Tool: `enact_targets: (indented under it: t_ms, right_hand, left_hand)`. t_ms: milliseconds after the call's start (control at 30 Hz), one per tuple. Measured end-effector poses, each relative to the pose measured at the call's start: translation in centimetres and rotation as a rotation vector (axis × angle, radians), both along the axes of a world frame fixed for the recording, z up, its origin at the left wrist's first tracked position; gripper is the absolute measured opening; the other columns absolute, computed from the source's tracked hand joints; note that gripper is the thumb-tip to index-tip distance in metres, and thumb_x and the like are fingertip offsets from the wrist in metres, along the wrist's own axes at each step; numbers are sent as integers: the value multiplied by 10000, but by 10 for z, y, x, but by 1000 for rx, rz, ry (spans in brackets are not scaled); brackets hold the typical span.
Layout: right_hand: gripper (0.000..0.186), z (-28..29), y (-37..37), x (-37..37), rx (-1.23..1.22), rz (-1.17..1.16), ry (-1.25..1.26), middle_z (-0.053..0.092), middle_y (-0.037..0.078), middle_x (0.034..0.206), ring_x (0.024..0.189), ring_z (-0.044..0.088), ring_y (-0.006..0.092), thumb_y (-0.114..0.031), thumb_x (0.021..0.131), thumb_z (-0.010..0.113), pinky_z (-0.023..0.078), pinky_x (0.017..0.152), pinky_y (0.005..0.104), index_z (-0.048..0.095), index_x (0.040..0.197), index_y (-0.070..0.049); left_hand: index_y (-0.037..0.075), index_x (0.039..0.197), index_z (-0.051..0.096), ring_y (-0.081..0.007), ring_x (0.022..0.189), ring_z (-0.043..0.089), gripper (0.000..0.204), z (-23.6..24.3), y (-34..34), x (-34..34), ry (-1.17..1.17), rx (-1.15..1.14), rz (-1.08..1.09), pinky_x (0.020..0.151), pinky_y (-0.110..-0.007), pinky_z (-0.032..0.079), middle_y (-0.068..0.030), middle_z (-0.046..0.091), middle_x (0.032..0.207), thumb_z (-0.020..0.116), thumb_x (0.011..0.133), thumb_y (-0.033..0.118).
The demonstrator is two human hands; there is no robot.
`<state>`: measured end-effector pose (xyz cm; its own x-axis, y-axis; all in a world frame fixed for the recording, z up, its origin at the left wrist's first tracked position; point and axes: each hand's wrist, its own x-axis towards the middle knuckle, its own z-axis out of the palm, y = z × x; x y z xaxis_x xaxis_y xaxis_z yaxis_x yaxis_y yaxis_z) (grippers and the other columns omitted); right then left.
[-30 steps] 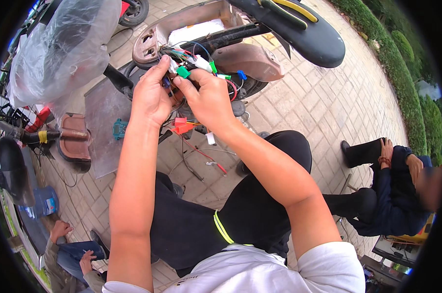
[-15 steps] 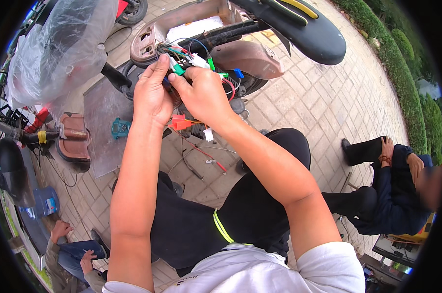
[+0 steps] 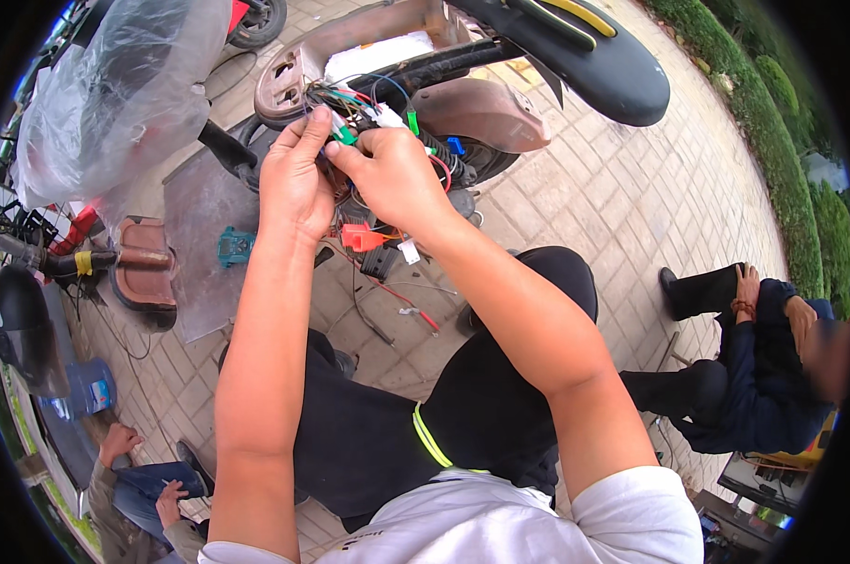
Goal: The person repairs the electrical wiring of a scooter by stripping wire insulation, twisting wires together, and wrapping connections with electrical tape. They use pliers and electrical tape to secure the connections.
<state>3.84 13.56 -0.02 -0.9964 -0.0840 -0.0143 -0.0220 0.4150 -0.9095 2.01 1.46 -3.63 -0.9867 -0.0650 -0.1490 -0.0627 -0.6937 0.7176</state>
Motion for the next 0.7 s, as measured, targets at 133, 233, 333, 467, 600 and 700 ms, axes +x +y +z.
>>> enact_targets:
  t_ms: [133,233,333,467,600,700]
  right_hand:
    - [373,-9,0,-1,72,69,132,629,217,641,550,603,270,-261,911,693,476,569,402,672,828,102]
    - [352,-15,2,-2,46,88,190,639,227,668,568,613,283,-251,911,693,481,581,400,681,853,96]
    - [336,-15,3,-1,16,131,190,649,216,681,578,614,253,-240,914,692,481,588,393,686,878,94]
    - [339,-13,3,0,-94,92,69,642,119,660,592,559,145,-242,929,686,462,571,354,693,895,95]
    - [354,-8,0,2,-177,57,-41,593,31,636,600,491,87,-259,942,682,432,541,323,696,886,90]
    - [352,-7,-3,5,-194,18,-15,582,27,618,586,478,84,-261,945,679,420,526,320,692,861,81]
  left_hand:
    - [72,955,642,-98,729,618,190,-1,-5,0,-40,-53,-38,611,-270,524,-7,679,882,750,920,225]
    - [69,953,646,-97,715,613,200,-1,-6,1,-69,-27,-39,597,-264,505,-8,677,863,745,924,241]
    - [74,949,649,-98,705,610,205,-4,-7,1,-67,-2,-39,599,-257,491,-9,677,858,747,922,252]
    - [86,948,668,-114,734,631,173,-6,-8,-3,-29,6,-72,621,-269,506,-12,689,885,716,944,253]
    - [87,975,682,-122,784,649,155,-6,-12,-3,-30,-17,-93,662,-274,521,-13,701,913,691,961,242]
    - [63,959,637,-133,786,636,198,-2,-7,-1,4,47,-75,666,-290,513,-21,673,880,729,936,237]
